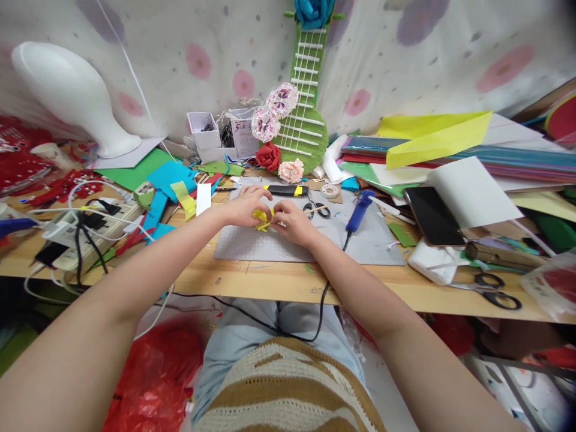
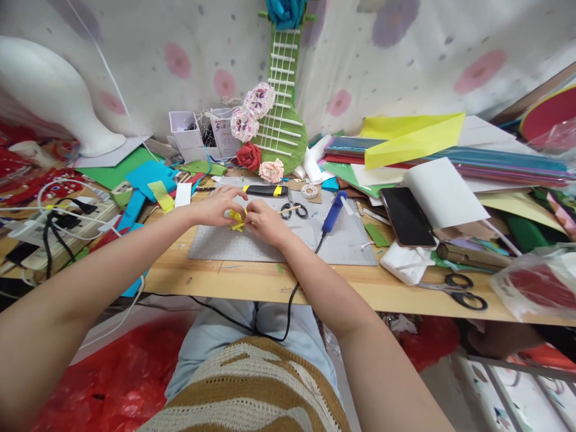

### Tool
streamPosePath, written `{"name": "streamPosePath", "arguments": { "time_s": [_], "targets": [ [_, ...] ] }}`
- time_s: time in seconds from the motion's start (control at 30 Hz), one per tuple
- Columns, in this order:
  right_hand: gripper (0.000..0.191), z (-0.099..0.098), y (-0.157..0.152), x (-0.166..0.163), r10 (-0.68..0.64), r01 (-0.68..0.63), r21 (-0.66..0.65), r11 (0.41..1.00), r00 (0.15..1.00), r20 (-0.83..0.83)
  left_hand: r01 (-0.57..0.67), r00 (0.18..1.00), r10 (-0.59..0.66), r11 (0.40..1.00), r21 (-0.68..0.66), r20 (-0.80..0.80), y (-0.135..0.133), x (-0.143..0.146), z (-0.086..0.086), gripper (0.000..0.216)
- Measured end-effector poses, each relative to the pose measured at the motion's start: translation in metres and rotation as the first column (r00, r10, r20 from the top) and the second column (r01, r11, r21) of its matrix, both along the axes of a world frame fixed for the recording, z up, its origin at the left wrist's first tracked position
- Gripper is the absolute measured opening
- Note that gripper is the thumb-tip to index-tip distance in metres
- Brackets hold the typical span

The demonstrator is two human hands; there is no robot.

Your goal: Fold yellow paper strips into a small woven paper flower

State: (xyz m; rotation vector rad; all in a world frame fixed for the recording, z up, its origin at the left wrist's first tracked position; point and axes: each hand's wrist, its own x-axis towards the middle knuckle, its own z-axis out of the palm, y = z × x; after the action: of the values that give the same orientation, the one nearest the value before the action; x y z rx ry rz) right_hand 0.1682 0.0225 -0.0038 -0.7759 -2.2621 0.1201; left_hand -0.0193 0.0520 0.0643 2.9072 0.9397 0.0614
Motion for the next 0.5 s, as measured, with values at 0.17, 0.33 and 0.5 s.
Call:
{"name": "streamPosePath", "arguments": {
  "time_s": [0.17, 0.33, 0.5],
  "targets": [
    [0.012, 0.0004, 0.0001, -0.0004, 0.009, -0.009, -0.030, 1.000, 1.000, 0.003, 0.060, 0.998, -0.058, 0.997, 0.051, -0.036, -0.0001, 0.0019, -0.0031, 0.021],
    [0.011, 0.0008, 0.0003, 0.0001, 0.017, -0.018, -0.026, 0.999, 0.999, -0.031, 0.094, 0.994, -0.088, 0.990, 0.101, -0.064, -0.0007, 0.0067, -0.0045, 0.029],
    [0.008, -0.0003, 0.0016, 0.0001, 0.012, -0.014, -0.046, 0.999, 0.999, -0.041, 0.076, 0.994, -0.065, 0.989, 0.126, -0.091, -0.0013, 0.0081, -0.0016, 0.029]
  ]
}}
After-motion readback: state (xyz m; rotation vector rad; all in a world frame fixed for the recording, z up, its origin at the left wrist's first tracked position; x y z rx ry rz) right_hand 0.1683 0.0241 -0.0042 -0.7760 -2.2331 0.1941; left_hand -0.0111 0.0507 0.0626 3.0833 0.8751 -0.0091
